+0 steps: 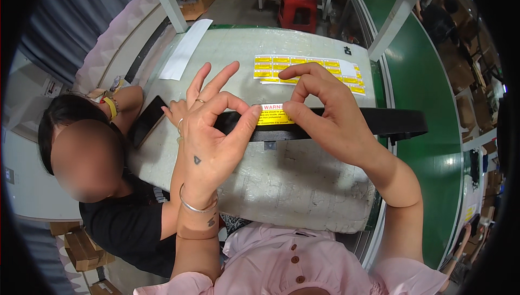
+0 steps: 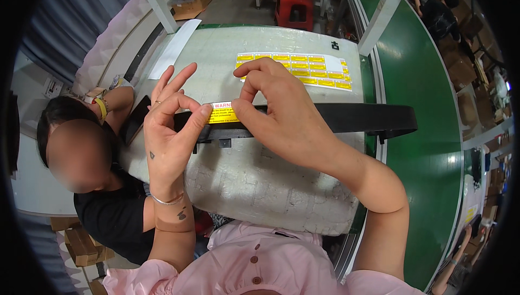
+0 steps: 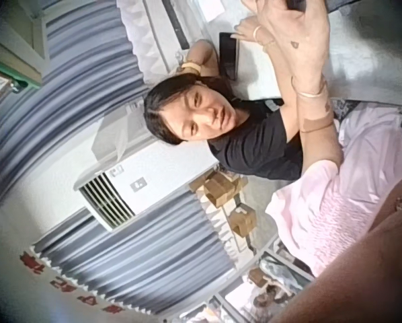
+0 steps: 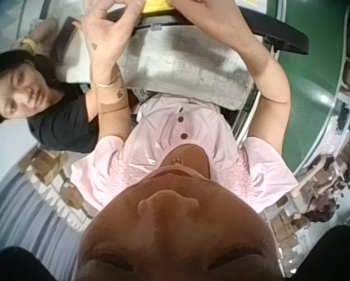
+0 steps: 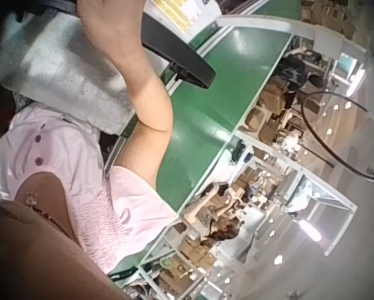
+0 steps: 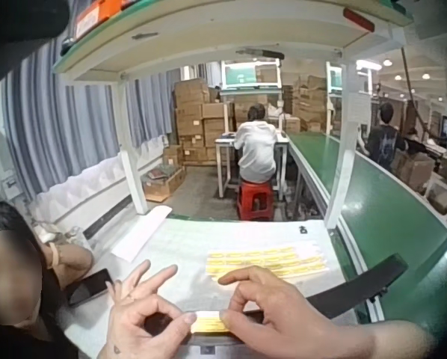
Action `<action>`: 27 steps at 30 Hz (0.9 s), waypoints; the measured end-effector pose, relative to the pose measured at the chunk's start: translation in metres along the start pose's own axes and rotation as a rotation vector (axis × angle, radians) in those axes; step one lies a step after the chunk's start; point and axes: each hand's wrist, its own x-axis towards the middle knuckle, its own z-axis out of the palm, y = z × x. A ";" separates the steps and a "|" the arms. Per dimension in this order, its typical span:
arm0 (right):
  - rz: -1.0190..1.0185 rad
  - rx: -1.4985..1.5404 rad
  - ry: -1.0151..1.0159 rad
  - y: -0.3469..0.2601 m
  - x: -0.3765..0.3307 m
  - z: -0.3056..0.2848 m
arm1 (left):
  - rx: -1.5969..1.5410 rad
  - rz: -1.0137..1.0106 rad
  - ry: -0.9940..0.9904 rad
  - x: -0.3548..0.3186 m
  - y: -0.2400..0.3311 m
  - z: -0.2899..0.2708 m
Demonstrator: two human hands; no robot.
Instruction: The person peels warning stickers from backing sheets, applies them onto black plastic components by hand, and places the components onto a conveyor belt.
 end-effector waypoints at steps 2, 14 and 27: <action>0.020 0.004 -0.012 -0.004 -0.003 0.001 | 0.107 0.027 -0.031 -0.002 0.003 -0.001; -0.163 -0.108 0.030 -0.001 -0.012 0.009 | 0.152 0.147 -0.110 -0.006 0.000 -0.007; -0.128 -0.112 -0.039 -0.003 -0.014 0.007 | 0.110 0.161 -0.131 -0.008 0.000 -0.007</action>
